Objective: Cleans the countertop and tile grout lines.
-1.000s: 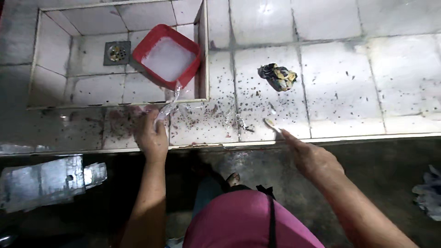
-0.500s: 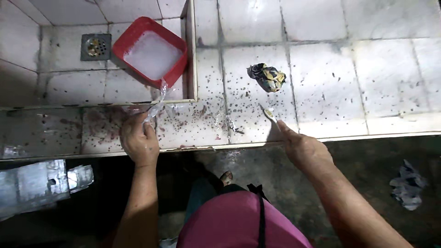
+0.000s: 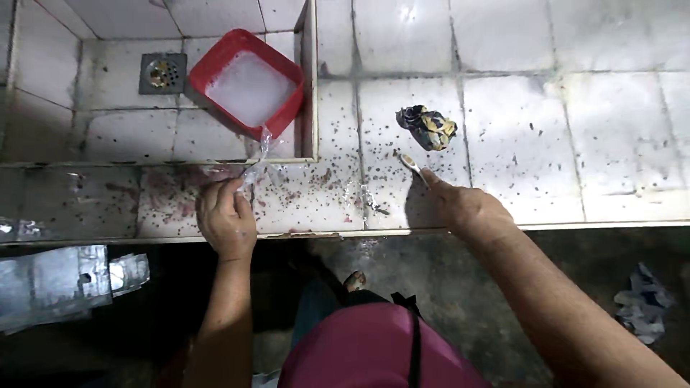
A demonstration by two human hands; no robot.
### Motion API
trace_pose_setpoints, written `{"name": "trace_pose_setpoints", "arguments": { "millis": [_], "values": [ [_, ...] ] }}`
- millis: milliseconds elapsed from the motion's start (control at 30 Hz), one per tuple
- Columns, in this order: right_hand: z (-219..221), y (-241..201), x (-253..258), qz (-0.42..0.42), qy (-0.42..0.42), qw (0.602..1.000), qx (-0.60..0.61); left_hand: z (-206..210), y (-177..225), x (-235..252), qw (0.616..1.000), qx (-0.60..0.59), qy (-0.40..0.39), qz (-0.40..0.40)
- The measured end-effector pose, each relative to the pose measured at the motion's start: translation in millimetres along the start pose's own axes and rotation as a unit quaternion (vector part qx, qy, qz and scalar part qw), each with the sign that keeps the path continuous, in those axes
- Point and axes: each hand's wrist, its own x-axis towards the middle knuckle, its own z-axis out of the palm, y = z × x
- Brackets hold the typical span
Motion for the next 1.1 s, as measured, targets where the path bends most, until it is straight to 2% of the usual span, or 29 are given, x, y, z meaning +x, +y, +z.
{"name": "trace_pose_setpoints", "arguments": {
  "millis": [167,367,533,633,733,933,1033,1100],
  "values": [
    [27.4,51.6,-22.7,-0.043,0.052,0.998,-0.017,-0.7,1.4,0.3,1.000,0.004,-0.009,-0.008],
    [-2.8,-5.8,12.7,-0.022,0.001,1.000,0.000,-1.1,4.2,0.6,1.000,-0.001,-0.003,-0.016],
    [12.0,15.0,-9.7,-0.033,0.028,0.998,-0.038,0.6,1.5,0.8,1.000,0.001,0.003,-0.002],
    [3.1,-8.3,-2.3,-0.007,-0.006,0.999,-0.049,0.6,0.2,-0.7,1.000,0.004,0.005,0.002],
    [-12.6,-40.2,21.4,-0.026,0.017,0.999,-0.014,-0.6,1.6,0.5,1.000,0.010,-0.005,0.002],
    [1.5,-13.0,-2.8,-0.023,0.023,0.998,-0.058,1.7,-0.4,0.3,1.000,-0.001,0.014,0.013],
    [-11.3,-36.9,9.7,0.012,-0.005,0.998,-0.067,1.3,-0.4,-1.3,1.000,0.000,0.013,0.011],
    [-19.0,-47.6,20.5,0.007,-0.001,0.998,-0.060,0.4,0.4,-0.3,1.000,0.000,0.010,0.010]
  ]
}}
